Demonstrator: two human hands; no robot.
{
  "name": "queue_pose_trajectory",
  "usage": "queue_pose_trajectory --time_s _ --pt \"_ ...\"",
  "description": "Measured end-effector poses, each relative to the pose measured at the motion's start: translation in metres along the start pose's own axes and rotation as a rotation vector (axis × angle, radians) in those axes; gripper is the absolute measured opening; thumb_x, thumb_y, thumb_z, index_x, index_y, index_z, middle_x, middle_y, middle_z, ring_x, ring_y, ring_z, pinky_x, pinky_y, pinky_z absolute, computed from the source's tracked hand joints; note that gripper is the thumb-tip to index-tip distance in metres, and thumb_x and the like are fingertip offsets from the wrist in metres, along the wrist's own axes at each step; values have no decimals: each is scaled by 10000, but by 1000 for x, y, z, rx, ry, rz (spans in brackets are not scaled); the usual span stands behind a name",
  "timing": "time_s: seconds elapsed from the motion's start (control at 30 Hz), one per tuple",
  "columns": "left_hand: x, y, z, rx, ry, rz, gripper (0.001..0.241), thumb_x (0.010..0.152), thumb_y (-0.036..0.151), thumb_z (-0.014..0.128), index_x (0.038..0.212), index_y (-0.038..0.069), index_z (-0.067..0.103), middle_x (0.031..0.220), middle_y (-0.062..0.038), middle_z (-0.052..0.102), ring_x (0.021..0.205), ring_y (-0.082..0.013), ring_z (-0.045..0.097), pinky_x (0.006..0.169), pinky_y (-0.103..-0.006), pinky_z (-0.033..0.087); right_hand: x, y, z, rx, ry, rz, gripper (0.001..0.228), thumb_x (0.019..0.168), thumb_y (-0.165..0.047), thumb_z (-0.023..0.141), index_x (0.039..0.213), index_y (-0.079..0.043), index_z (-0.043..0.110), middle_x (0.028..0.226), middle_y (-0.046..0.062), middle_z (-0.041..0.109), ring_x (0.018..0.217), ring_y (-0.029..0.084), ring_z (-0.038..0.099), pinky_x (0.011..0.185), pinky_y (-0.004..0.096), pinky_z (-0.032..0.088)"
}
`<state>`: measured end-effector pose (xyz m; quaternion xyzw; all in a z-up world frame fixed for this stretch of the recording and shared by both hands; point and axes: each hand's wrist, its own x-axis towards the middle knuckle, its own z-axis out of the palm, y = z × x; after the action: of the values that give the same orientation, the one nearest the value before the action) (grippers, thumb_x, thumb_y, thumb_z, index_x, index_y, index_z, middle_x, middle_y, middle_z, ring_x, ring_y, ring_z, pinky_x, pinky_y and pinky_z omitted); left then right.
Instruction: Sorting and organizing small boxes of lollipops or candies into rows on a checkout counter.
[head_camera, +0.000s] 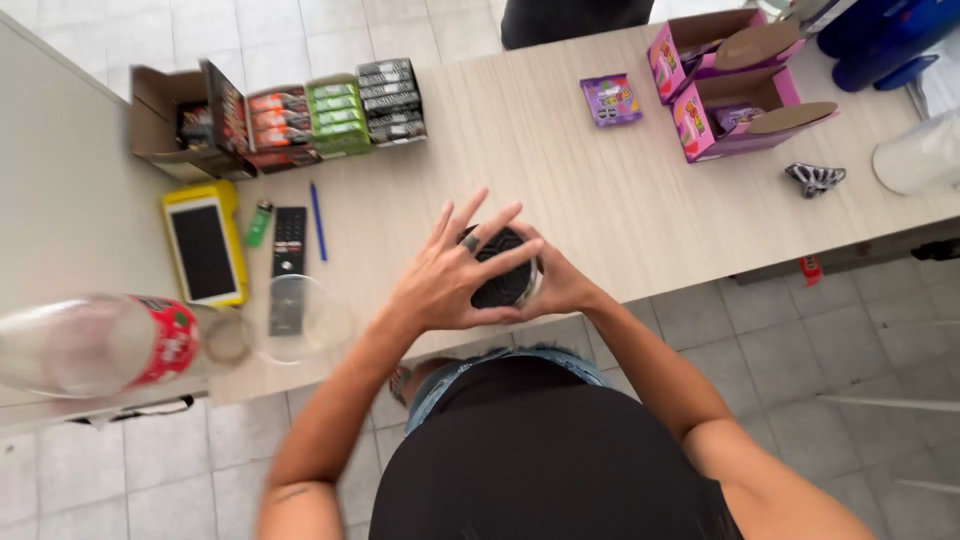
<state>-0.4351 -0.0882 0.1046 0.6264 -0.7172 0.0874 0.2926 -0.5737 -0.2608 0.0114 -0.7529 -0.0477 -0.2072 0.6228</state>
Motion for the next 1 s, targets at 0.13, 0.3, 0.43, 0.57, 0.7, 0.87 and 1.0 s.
queue_pose_trajectory --time_s 0.13,0.3,0.43,0.57,0.7,0.87,1.0 --pt "13 7 26 37 -76 154 649 847 554 660 1452 354 539 1599 -99 424 1477 -433 388 1139 -637 342 -2 -2 -35 -47 -232 133 1160 535 -116 1004 1504 19 379 1500 256 455 1402 407 429 1131 622 381" --pt "16 3 52 72 -18 185 389 913 512 536 1148 212 612 1280 -127 531 1208 -388 547 950 -491 437 16 5 -41 60 -359 -108 762 613 -158 1018 1201 -114 536 1331 115 524 1287 312 550 1116 531 430" --pt "20 23 56 226 17 32 485 886 545 571 1234 214 633 1228 -144 553 1171 -401 556 931 -494 431 8 14 -28 107 -274 -78 745 671 -349 975 1183 -75 508 1343 117 532 1281 291 571 1106 486 459" --pt "43 46 65 583 85 -584 493 855 537 590 1199 187 636 1200 -153 574 1122 -393 536 868 -493 402 -17 66 15 -161 157 -127 1049 634 -380 961 1438 36 432 1436 245 492 1367 407 461 1173 516 345" --pt "59 50 72 727 2 -1069 775 864 741 565 1324 117 546 1250 -209 523 1104 -415 508 862 -514 420 -14 75 37 -318 256 -111 1026 669 -243 914 1498 54 388 1436 288 442 1301 479 435 1142 533 344" --pt "46 46 8 516 -377 -1115 1164 723 814 698 1460 -38 407 1064 -235 671 929 -390 696 770 -486 554 10 52 30 -423 228 -112 1163 608 -461 930 1501 31 371 1398 225 468 1229 407 486 1134 533 359" --pt "58 57 -45 674 -519 -642 1145 598 111 886 1590 188 319 1542 -182 442 1419 -522 386 1058 -571 451 18 32 38 -433 262 22 1332 510 -521 1023 1514 -9 311 1303 161 479 1206 333 499 1086 485 429"
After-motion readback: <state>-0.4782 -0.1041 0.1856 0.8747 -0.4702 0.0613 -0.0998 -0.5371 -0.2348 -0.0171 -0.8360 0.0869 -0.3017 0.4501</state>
